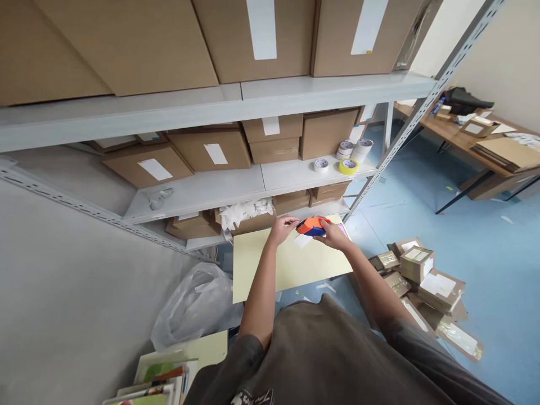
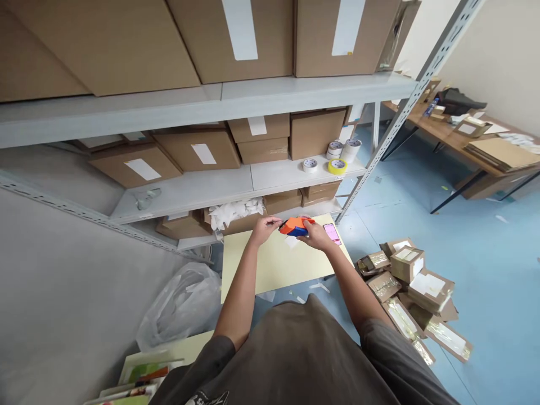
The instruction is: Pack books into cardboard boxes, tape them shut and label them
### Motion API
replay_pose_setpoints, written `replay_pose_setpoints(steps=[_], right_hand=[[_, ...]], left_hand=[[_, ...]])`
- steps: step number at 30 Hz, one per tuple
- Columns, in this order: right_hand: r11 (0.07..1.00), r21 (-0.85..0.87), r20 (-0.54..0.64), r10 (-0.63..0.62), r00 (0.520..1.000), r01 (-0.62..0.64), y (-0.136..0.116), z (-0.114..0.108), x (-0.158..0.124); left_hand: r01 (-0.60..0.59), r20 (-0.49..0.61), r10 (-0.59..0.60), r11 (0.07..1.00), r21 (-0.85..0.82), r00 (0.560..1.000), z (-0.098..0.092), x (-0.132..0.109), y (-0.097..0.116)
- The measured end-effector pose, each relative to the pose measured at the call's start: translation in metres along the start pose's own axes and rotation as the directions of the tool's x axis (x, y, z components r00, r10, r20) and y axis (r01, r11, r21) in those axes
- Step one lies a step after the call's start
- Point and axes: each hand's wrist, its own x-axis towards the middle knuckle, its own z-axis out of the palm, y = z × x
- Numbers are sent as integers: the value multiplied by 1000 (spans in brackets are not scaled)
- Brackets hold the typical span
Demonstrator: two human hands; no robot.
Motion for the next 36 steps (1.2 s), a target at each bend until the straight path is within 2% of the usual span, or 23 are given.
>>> replay_pose_setpoints(steps=[4, 8, 10, 12, 16, 19, 21, 23, 25, 27, 32, 36], right_hand=[[1000, 7, 24, -7, 1000, 7, -27, 13, -1], [999, 5, 97, 42, 994, -42, -36, 16, -1], [998, -3, 134, 60, 989, -60, -33, 10, 3], [998, -8, 148, 70, 987, -70, -27, 1, 10], [998, -10, 144, 70, 987, -69, -9, -19, 28], [1000, 24, 135, -4, 991, 1, 5, -29, 41], [996, 60, 113, -71, 991, 65, 14, -31, 50], [989, 84, 74, -126, 989, 120, 25, -33, 61], [988, 67, 28, -143, 989, 141, 37, -35, 78], [993, -3, -13, -115, 993, 115, 48, -39, 102], [973, -229, -38, 27, 999, -35, 66, -58, 189], [951, -304, 16, 63, 998, -55, 75, -62, 261]], left_hand=[[-89, -124, 105, 988, 125, 987, -8, -15, -4], [-208, -287, 309, 920, 331, 907, 2, -26, -11], [-227, -333, 362, 896, 381, 870, 8, -26, -13], [-200, -381, 340, 911, 361, 860, 12, -21, -14], [-122, -420, 241, 949, 291, 875, 17, 1, -9], [-111, -469, 258, 941, 319, 845, 23, 19, -2], [-71, -526, 224, 953, 296, 820, 28, 29, 3], [-39, -531, 191, 958, 283, 826, 33, 35, 6], [-22, -510, 173, 957, 288, 843, 35, 38, 7], [13, -527, 132, 965, 262, 840, 35, 38, 6], [121, -631, 71, 959, 255, 772, 30, 24, 6], [194, -655, 24, 946, 259, 755, 32, 2, 10]])
